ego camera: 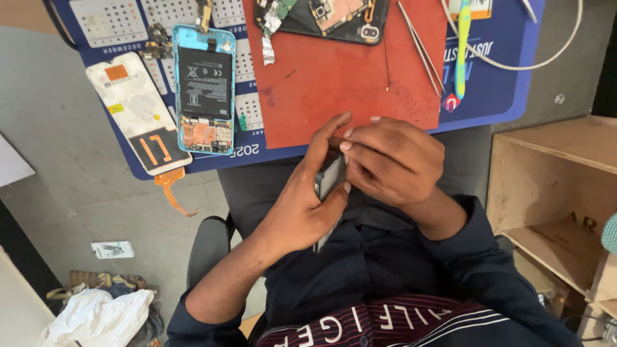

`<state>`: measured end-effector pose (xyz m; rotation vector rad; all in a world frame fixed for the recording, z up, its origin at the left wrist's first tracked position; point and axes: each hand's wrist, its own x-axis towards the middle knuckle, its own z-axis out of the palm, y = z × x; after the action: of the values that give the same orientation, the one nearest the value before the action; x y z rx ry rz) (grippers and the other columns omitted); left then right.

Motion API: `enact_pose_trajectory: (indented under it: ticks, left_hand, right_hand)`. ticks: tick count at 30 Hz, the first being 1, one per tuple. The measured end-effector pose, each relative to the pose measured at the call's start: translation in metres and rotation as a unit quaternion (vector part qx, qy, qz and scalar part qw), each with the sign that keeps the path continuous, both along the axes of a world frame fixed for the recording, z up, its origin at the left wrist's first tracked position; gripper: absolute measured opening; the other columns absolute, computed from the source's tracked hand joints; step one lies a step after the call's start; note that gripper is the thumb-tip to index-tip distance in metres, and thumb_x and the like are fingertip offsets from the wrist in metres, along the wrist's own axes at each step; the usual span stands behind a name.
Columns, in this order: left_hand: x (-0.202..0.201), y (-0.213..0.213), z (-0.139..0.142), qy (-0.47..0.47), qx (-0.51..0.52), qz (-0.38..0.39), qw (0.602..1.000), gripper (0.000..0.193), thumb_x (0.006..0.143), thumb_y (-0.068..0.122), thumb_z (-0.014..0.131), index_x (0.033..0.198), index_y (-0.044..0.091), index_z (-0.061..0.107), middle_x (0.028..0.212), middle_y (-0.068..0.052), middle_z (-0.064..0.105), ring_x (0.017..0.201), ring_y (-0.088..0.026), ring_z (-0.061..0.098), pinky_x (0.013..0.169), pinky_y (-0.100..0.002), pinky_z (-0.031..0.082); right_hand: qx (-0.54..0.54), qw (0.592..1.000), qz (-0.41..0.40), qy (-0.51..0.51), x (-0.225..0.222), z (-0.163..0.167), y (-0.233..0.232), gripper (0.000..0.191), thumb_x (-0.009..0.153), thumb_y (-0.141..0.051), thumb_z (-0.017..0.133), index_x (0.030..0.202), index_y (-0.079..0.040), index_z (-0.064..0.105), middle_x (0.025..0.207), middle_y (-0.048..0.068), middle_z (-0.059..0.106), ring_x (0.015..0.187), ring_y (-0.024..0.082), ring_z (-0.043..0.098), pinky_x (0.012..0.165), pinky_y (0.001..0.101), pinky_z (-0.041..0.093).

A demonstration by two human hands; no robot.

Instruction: The person retrieves a smartphone motherboard from a parts bin and places it on the workbench. They then clean the inside of a white phone casing using a toothbrush and apply adhesive from a tube along the casing's edge.

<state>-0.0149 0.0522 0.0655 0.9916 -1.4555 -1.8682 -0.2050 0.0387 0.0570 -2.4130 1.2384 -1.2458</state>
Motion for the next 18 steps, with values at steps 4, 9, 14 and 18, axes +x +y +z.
enact_pose_trajectory:
  ticks: [4, 9, 14, 18]
  left_hand:
    - [-0.001, -0.004, -0.002, -0.005, 0.017, 0.009, 1.000, 0.081, 0.089, -0.005, 0.056, 0.163, 0.009, 0.025, 0.137, -0.017, 0.057, 0.131, -0.029, 0.061, 0.114, -0.038, 0.045]
    - [-0.002, -0.005, -0.011, -0.015, 0.055, 0.025, 0.998, 0.080, 0.087, -0.002, 0.056, 0.161, 0.010, 0.027, 0.133, -0.016, 0.059, 0.125, -0.028, 0.063, 0.110, -0.038, 0.047]
    - [0.005, -0.007, -0.026, 0.061, 0.004, 0.091, 0.994, 0.075, 0.091, -0.002, 0.061, 0.159, 0.006, 0.032, 0.136, -0.017, 0.055, 0.123, -0.026, 0.059, 0.108, -0.036, 0.047]
    - [0.014, -0.021, -0.037, 0.260, 0.105, 0.126, 0.952, 0.072, 0.095, 0.007, 0.061, 0.160, 0.000, 0.032, 0.121, -0.014, 0.058, 0.104, -0.021, 0.066, 0.095, -0.035, 0.056]
  right_hand:
    - [-0.034, 0.999, -0.006, 0.029, 0.001, -0.002, -0.003, 0.016, 0.084, 0.000, 0.084, 0.096, -0.003, 0.073, 0.095, 0.009, 0.072, 0.083, 0.025, 0.074, 0.088, 0.0423, 0.064]
    - [-0.048, 0.998, -0.019, 0.040, 0.006, -0.014, -0.008, 0.012, 0.083, 0.000, 0.081, 0.089, -0.003, 0.071, 0.088, 0.009, 0.070, 0.079, 0.025, 0.073, 0.089, 0.0430, 0.063]
    - [0.026, 0.999, -0.014, -0.035, -0.004, -0.028, -0.022, 0.005, 0.090, -0.002, 0.064, 0.086, -0.001, 0.062, 0.088, 0.012, 0.066, 0.084, 0.029, 0.071, 0.088, 0.0422, 0.062]
    - [0.165, 0.978, -0.051, -0.117, -0.008, -0.019, -0.074, 0.017, 0.107, -0.001, 0.058, 0.090, -0.001, 0.058, 0.082, 0.009, 0.063, 0.070, 0.023, 0.067, 0.066, 0.0328, 0.052]
